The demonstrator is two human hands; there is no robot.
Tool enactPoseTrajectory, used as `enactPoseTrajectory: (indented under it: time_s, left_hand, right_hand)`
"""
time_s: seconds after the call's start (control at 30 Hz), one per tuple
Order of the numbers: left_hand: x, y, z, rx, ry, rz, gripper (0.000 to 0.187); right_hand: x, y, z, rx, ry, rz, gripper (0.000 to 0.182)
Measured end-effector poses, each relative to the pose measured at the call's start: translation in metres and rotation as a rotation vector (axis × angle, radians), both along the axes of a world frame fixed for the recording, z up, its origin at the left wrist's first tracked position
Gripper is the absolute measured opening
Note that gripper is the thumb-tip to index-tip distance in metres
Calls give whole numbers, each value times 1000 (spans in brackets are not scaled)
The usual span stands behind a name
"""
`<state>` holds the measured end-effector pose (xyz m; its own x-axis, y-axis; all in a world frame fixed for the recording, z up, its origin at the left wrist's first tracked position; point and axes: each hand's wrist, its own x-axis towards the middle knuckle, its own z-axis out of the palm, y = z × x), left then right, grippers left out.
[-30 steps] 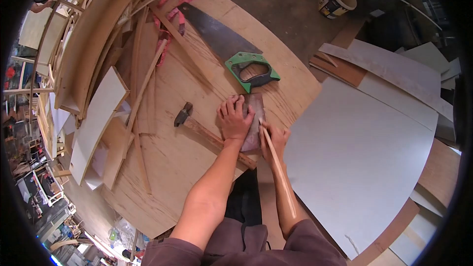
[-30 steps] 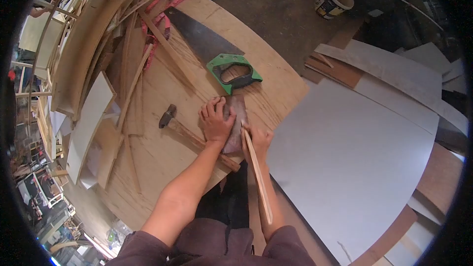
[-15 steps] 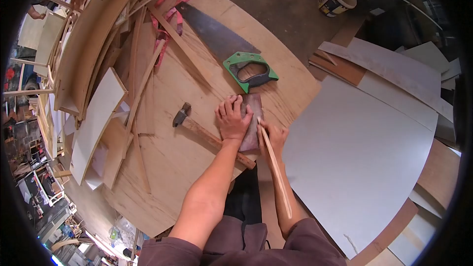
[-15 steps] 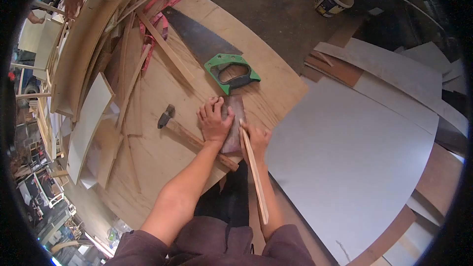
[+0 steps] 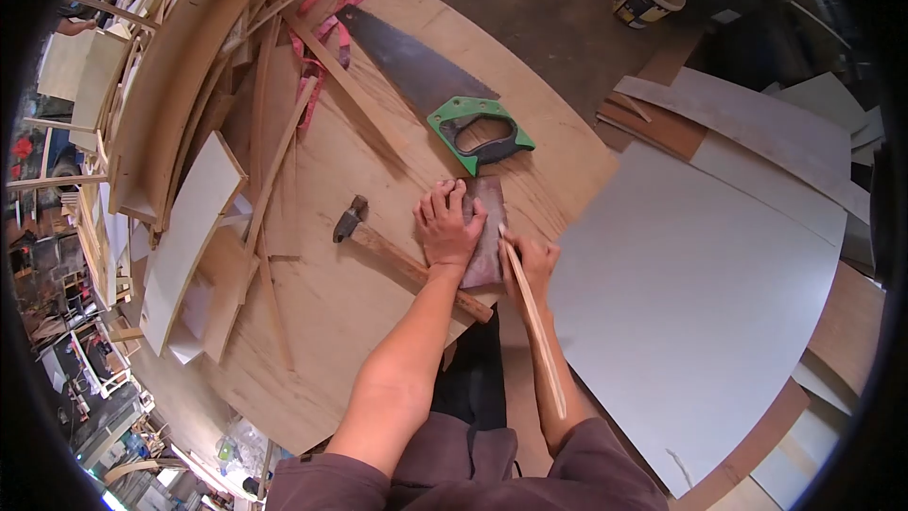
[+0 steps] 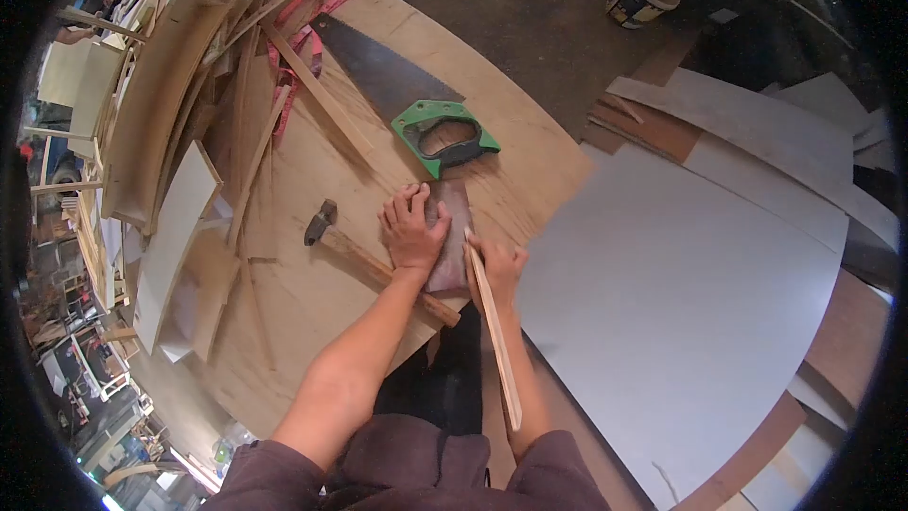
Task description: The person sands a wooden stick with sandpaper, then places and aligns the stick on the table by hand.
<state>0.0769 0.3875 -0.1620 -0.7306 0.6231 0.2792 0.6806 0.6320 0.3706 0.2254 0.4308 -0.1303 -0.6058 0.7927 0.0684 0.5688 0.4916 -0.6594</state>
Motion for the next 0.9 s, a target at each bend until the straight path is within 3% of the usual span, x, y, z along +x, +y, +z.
enactPoseTrajectory:
  time_s: [0.17,0.37,0.53,0.63,0.8,0.9]
  left_hand:
    - [0,0,2,19,13,-1,38]
    - [-2,-1,0,27,-1,-15,39]
    - [0,-2,0,-12,-39,-5,42]
    - [-1,0,4,16,-35,-18,44]
    - [-3,-8,13,115,-100,-99,55]
    - [-4,-16,28,148,-255,-89,47]
  right_hand:
    - [20,-11,5,3,-83,20,15]
    - [-41,38,-1,24,44,28,17]
    - [15,-4,0,59,16,42,18]
    - [43,-29,13,-65,-16,-33,18]
    - [37,-23,34,-35,51,-91,19]
    - [37,-31,55,35,26,-73,19]
